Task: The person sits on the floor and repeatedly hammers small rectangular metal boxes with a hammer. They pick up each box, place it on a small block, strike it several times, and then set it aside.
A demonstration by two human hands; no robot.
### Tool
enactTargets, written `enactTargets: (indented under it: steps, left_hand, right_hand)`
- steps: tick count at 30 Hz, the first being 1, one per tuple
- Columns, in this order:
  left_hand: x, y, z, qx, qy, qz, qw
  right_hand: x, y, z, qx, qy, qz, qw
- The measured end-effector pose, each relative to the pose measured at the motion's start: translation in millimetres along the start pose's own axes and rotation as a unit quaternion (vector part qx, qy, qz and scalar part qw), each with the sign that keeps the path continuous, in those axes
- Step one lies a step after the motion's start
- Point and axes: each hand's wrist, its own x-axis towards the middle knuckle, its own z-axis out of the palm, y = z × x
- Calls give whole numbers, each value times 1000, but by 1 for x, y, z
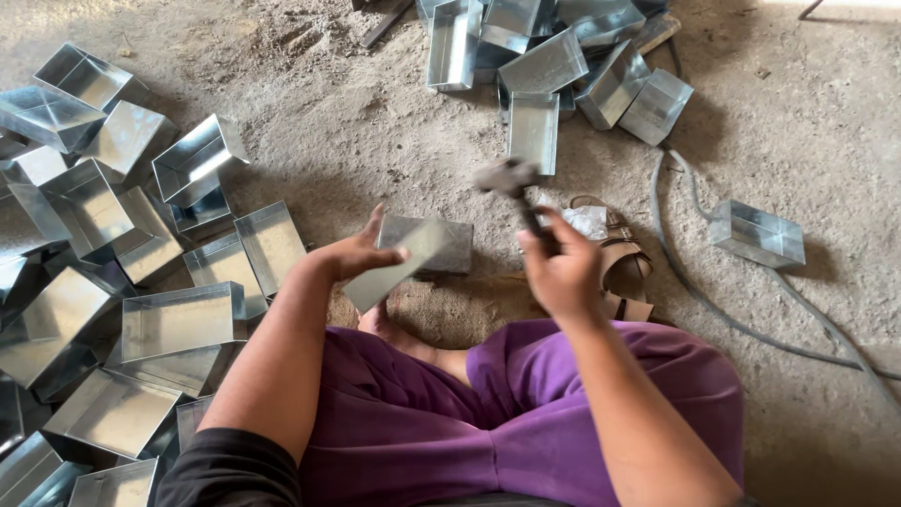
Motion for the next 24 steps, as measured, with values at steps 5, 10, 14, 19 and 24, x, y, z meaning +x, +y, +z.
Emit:
enactTargets:
  steps: [5,10,14,19,24]
  left_hand:
    - [18,-39,-12,-222,-53,-74,971]
    - [28,-43,-10,-140,-32,-55,988]
    - [21,-44,-5,-164,-36,-60,984]
    - [2,-15,-5,-101,-12,-30,994]
    - [-27,15,1,-44,92,137,985]
  right_hand:
    - [15,-36,-44,111,153,-149,971]
    - [8,-28,-5,157,175,-182,955]
    - [-19,1,38,-27,-97,-59,993]
    - [-15,4,33,-40,-40,-10,998]
    - [-5,-24,-2,-48,-8,2,999]
